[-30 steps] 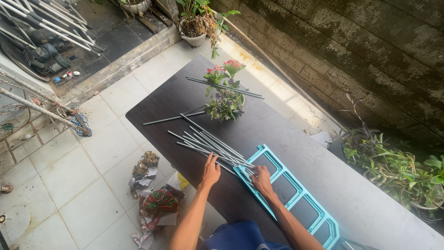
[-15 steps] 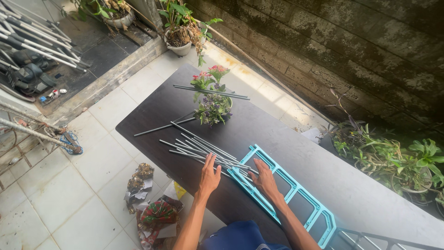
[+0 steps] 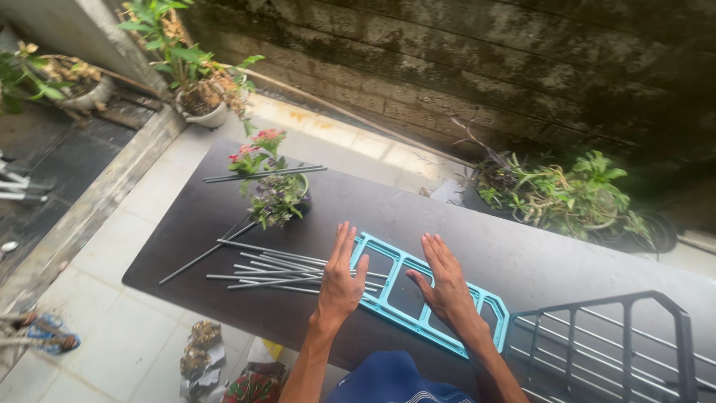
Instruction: The person gathers metal rods on a table, aligns them, and inserts them one by one into the plastic end frames of a clothes drying rack, pressing each rod into place and adjusting the frame as the structure takes shape.
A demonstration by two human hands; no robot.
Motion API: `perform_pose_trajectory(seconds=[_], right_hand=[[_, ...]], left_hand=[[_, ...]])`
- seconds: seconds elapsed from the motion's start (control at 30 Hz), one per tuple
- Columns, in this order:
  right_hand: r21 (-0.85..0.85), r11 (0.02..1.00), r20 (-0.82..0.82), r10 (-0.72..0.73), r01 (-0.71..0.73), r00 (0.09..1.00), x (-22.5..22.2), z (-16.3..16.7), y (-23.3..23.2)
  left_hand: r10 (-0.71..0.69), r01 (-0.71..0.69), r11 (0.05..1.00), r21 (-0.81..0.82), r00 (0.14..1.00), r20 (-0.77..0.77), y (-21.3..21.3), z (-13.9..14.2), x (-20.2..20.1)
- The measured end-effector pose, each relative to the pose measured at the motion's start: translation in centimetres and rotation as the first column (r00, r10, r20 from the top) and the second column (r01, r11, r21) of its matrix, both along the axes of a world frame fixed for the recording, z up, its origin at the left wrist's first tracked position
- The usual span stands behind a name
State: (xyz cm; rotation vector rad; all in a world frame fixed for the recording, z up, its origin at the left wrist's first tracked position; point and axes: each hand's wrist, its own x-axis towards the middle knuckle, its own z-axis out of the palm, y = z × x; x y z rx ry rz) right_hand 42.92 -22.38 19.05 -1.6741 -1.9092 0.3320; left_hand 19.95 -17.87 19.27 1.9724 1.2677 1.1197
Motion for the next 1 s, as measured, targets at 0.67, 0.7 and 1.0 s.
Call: perform_pose_trajectory(seconds=[0.67,0.7,1.0], right_hand=[[0.318,0.868,-0.025,-0.395,0.382,0.919,7.7,11.7,-12.7],[0.334,0.858,-0.025,-0.405,0.389,0.914,8.1,12.1,-13.2],[0.437,0.773,-0.068,-0.483,0.461,0.873,11.9,14.2,-18.3]], left_hand=[[-0.532,0.53,0.844,0.082,0.847,0.008,-2.8,5.9,14.2],[-0.545,0.543,0.836,0.08,0.838,0.009,-3.2,6.1,14.8],[-0.616,0.614,0.786,0.067,0.788,0.01,-6.6,7.4,19.9]])
